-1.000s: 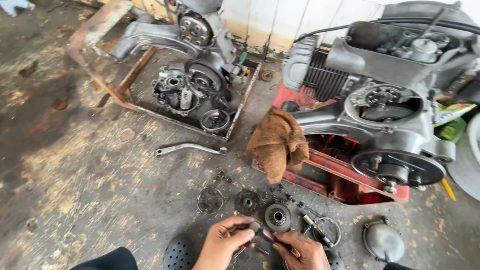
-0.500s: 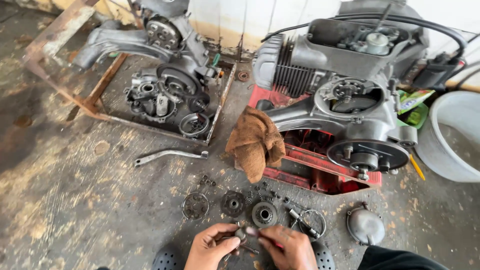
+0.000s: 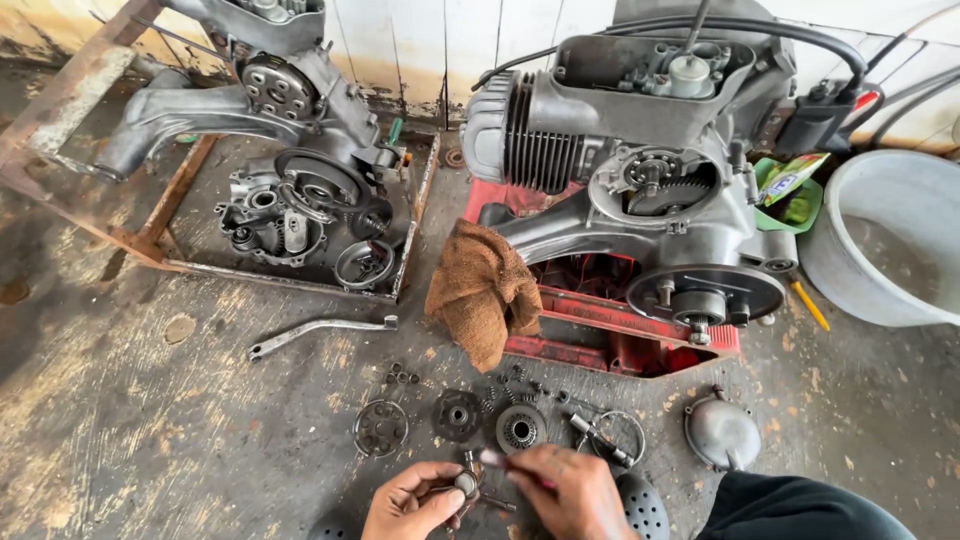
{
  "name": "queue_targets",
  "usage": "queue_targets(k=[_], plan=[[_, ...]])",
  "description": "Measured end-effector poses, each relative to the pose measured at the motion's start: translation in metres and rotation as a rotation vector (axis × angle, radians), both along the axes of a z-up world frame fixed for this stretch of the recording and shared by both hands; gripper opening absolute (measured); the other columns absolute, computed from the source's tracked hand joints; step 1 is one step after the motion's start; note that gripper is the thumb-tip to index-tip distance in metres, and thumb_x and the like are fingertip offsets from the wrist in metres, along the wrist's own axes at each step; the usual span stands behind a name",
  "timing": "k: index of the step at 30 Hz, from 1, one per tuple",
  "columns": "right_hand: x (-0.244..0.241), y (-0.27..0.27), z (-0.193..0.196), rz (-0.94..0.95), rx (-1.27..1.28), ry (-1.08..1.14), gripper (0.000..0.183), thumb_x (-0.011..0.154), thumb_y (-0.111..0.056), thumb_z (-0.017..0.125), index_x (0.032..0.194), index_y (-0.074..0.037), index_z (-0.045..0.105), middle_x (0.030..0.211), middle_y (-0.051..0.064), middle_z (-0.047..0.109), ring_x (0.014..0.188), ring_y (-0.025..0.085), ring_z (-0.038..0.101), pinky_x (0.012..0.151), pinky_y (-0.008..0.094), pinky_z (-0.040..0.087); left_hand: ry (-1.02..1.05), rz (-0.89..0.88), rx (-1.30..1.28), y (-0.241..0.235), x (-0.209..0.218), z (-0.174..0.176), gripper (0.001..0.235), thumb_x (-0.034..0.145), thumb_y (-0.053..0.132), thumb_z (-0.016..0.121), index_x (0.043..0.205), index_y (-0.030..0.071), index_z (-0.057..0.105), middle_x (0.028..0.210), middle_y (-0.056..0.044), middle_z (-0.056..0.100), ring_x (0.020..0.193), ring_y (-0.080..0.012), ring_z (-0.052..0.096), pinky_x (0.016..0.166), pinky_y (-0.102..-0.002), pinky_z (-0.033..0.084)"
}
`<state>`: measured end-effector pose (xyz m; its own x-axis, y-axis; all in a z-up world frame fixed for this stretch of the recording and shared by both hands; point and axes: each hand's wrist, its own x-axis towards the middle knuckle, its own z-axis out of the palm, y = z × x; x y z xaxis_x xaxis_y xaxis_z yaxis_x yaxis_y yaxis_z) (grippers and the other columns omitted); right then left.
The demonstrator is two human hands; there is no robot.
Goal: Inspecting and cleaning small motorcycle engine components
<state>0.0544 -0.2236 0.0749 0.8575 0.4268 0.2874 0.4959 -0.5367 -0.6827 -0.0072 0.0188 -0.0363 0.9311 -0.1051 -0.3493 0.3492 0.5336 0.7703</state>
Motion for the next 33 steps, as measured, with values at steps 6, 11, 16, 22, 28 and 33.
queue_targets(k=[6, 11, 16, 22, 28, 33], plan=[[-0.009, 0.013, 0.010, 0.107, 0.099, -0.044, 0.015, 0.075, -0.009, 0.085, 0.088, -0.010, 0.078, 0.078, 0.000, 0.080, 0.066, 0.013, 0.080, 0.061, 0.024, 0.064, -0.138, -0.146, 0.076, 0.002, 0.004, 0.002, 0.048, 0.079, -0.005, 0.074, 0.127, -0.007, 0.072, 0.114, -0.023, 0.085, 0.105, -0.0276, 0.081, 0.095, -0.037, 0.062], [-0.006, 0.005, 0.003, 0.102, 0.122, -0.030, 0.013, 0.082, -0.012, 0.079, 0.094, -0.008, 0.076, 0.084, 0.003, 0.080, 0.066, 0.018, 0.078, 0.061, 0.027, 0.063, -0.077, -0.123, -0.001, -0.003, 0.003, -0.002, 0.044, 0.079, -0.010, 0.077, 0.123, -0.010, 0.073, 0.106, -0.028, 0.084, 0.098, -0.0314, 0.080, 0.088, -0.040, 0.063], [-0.006, 0.005, -0.008, 0.017, 0.014, -0.008, 0.022, 0.073, -0.010, 0.083, 0.093, -0.016, 0.080, 0.086, -0.003, 0.084, 0.063, 0.009, 0.079, 0.057, 0.021, 0.066, 0.109, -0.061, -0.114, -0.004, -0.010, -0.042, 0.042, 0.081, -0.017, 0.068, 0.123, -0.016, 0.072, 0.096, -0.034, 0.082, 0.086, -0.0355, 0.079, 0.077, -0.039, 0.063], [-0.005, 0.006, -0.006, 0.190, 0.163, -0.034, 0.019, 0.076, -0.010, 0.086, 0.091, -0.010, 0.076, 0.080, -0.001, 0.081, 0.067, 0.012, 0.080, 0.061, 0.024, 0.064, 0.083, -0.121, -0.116, 0.000, 0.000, -0.021, 0.045, 0.082, -0.014, 0.069, 0.127, -0.012, 0.069, 0.123, -0.026, 0.078, 0.096, -0.0272, 0.074, 0.080, -0.037, 0.062], [-0.004, 0.002, -0.008, 0.212, 0.195, -0.058, 0.016, 0.078, -0.009, 0.083, 0.092, -0.007, 0.077, 0.084, 0.001, 0.082, 0.074, 0.013, 0.083, 0.069, 0.023, 0.066, -0.040, -0.153, -0.129, -0.004, 0.000, -0.011, 0.041, 0.082, -0.008, 0.071, 0.123, -0.009, 0.069, 0.111, -0.024, 0.080, 0.100, -0.0274, 0.077, 0.097, -0.038, 0.057], [-0.007, 0.005, -0.001, 0.175, 0.183, -0.056, 0.013, 0.075, -0.006, 0.082, 0.087, -0.008, 0.077, 0.073, -0.001, 0.080, 0.062, 0.010, 0.080, 0.059, 0.022, 0.066, -0.070, -0.174, -0.076, -0.004, -0.001, -0.003, 0.050, 0.082, -0.005, 0.079, 0.130, -0.008, 0.067, 0.106, -0.021, 0.080, 0.092, -0.0213, 0.075, 0.089, -0.033, 0.058]])
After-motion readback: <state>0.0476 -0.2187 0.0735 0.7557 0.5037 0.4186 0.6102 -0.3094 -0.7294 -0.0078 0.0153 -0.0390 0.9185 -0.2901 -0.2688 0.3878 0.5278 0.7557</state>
